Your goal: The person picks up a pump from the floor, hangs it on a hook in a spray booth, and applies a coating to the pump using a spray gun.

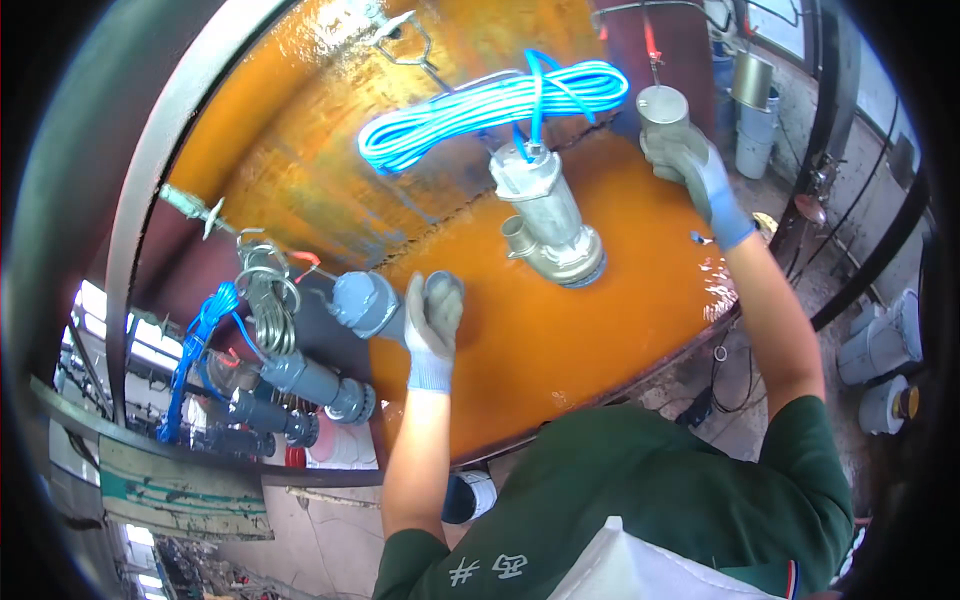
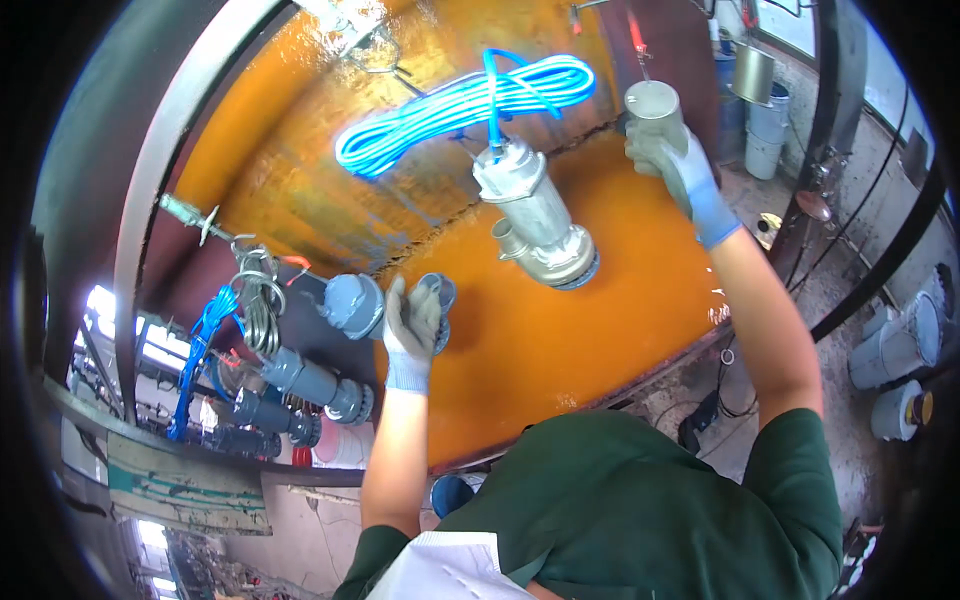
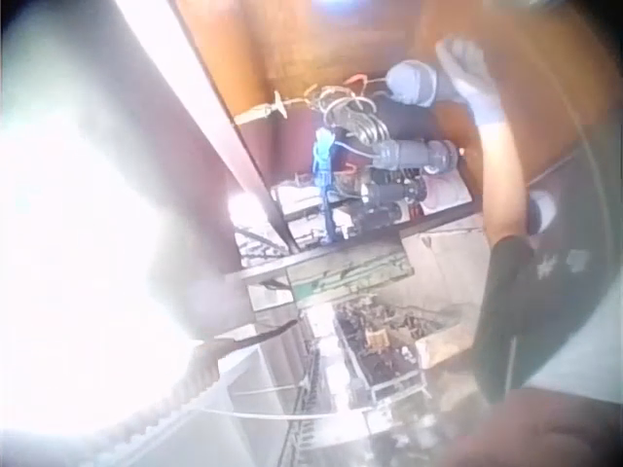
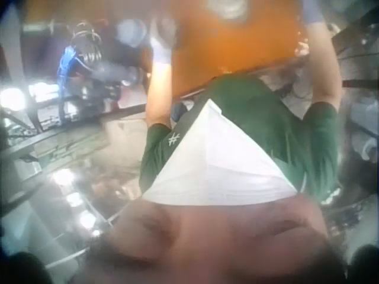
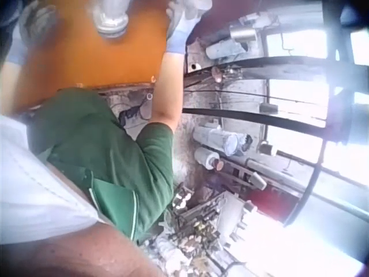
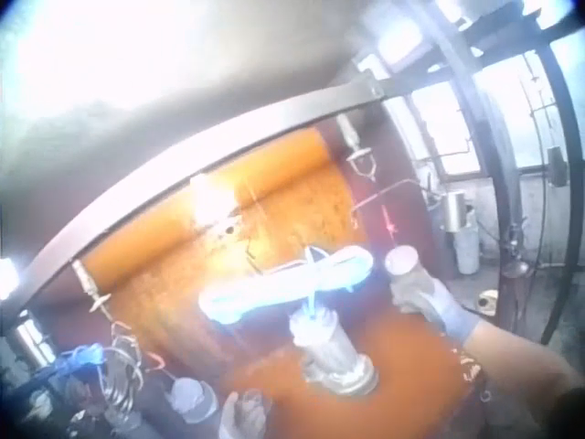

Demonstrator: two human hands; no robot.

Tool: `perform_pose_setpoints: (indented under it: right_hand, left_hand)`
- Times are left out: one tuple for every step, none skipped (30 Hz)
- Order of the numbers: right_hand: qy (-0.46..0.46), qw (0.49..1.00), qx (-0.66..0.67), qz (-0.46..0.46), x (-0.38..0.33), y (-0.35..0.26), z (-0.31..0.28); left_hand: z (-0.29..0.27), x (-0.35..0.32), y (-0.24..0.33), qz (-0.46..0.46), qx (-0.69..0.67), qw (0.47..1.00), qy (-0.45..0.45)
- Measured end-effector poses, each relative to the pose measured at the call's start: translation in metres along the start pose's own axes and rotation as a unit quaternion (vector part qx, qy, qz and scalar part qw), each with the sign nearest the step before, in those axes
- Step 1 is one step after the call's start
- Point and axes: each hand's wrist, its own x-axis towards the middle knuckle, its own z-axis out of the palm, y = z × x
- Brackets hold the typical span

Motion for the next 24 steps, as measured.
perform_pose_setpoints:
  right_hand:
    - [0.027,0.999,-0.020,0.011,-0.033,0.017,-0.010]
    - [-0.016,1.000,-0.017,0.007,-0.060,0.058,-0.057]
    - [-0.050,0.999,-0.016,0.005,-0.089,0.098,-0.109]
    - [0.007,0.998,-0.016,0.059,-0.123,0.114,-0.119]
    - [0.032,0.994,-0.042,0.092,-0.149,0.118,-0.129]
    - [0.071,0.987,-0.069,0.128,-0.184,0.125,-0.149]
    - [0.078,0.979,-0.118,0.144,-0.208,0.120,-0.165]
    - [0.122,0.970,-0.134,0.163,-0.231,0.111,-0.175]
    - [0.173,0.956,-0.152,0.180,-0.250,0.100,-0.190]
    - [0.201,0.952,-0.150,0.176,-0.269,0.102,-0.224]
    - [0.190,0.946,-0.222,0.139,-0.275,0.093,-0.251]
    - [0.229,0.929,-0.249,0.149,-0.273,0.074,-0.258]
    - [0.267,0.910,-0.276,0.159,-0.266,0.050,-0.260]
    - [0.288,0.901,-0.285,0.157,-0.262,0.033,-0.277]
    - [0.307,0.892,-0.294,0.156,-0.256,0.018,-0.298]
    - [0.314,0.890,-0.307,0.126,-0.253,0.008,-0.330]
    - [0.311,0.890,-0.318,0.096,-0.242,0.002,-0.358]
    - [0.282,0.911,-0.291,0.077,-0.221,-0.009,-0.364]
    - [0.256,0.929,-0.263,0.056,-0.207,-0.019,-0.368]
    - [0.249,0.930,-0.264,0.057,-0.186,-0.029,-0.363]
    - [0.277,0.900,-0.327,0.085,-0.162,-0.038,-0.352]
    - [0.308,0.861,-0.389,0.109,-0.141,-0.044,-0.349]
    - [0.298,0.873,-0.380,0.072,-0.138,-0.046,-0.397]
    - [0.278,0.883,-0.374,0.063,-0.125,-0.053,-0.421]
  left_hand:
    - [-0.020,-0.018,-0.017,-0.014,0.032,0.999,-0.025]
    - [-0.052,-0.022,-0.043,-0.047,0.004,0.987,-0.154]
    - [-0.068,-0.034,-0.069,-0.049,0.031,0.984,-0.169]
    - [-0.109,-0.057,-0.098,-0.070,0.085,0.993,-0.042]
    - [-0.166,-0.067,-0.129,-0.130,0.185,0.970,0.088]
    - [-0.179,-0.101,-0.155,-0.105,0.190,0.964,0.155]
    - [-0.229,-0.124,-0.180,-0.137,0.212,0.951,0.176]
    - [-0.278,-0.150,-0.197,-0.165,0.238,0.948,0.131]
    - [-0.302,-0.171,-0.211,-0.194,0.281,0.933,0.116]
    - [-0.313,-0.188,-0.223,-0.217,0.317,0.916,0.116]
    - [-0.329,-0.209,-0.234,-0.237,0.347,0.900,0.120]
    - [-0.339,-0.224,-0.242,-0.252,0.371,0.885,0.124]
    - [-0.346,-0.236,-0.248,-0.265,0.391,0.872,0.129]
    - [-0.348,-0.240,-0.253,-0.275,0.410,0.861,0.124]
    - [-0.349,-0.245,-0.256,-0.283,0.425,0.851,0.123]
    - [-0.349,-0.242,-0.261,-0.290,0.438,0.844,0.111]
    - [-0.349,-0.244,-0.264,-0.295,0.447,0.837,0.110]
    - [-0.349,-0.249,-0.264,-0.297,0.451,0.833,0.116]
    - [-0.351,-0.249,-0.265,-0.299,0.459,0.828,0.116]
    - [-0.353,-0.252,-0.265,-0.298,0.461,0.827,0.125]
    - [-0.354,-0.258,-0.264,-0.298,0.461,0.825,0.136]
    - [-0.356,-0.260,-0.262,-0.296,0.463,0.824,0.137]
    - [-0.355,-0.251,-0.261,-0.295,0.463,0.827,0.124]
    - [-0.357,-0.254,-0.262,-0.289,0.458,0.831,0.125]
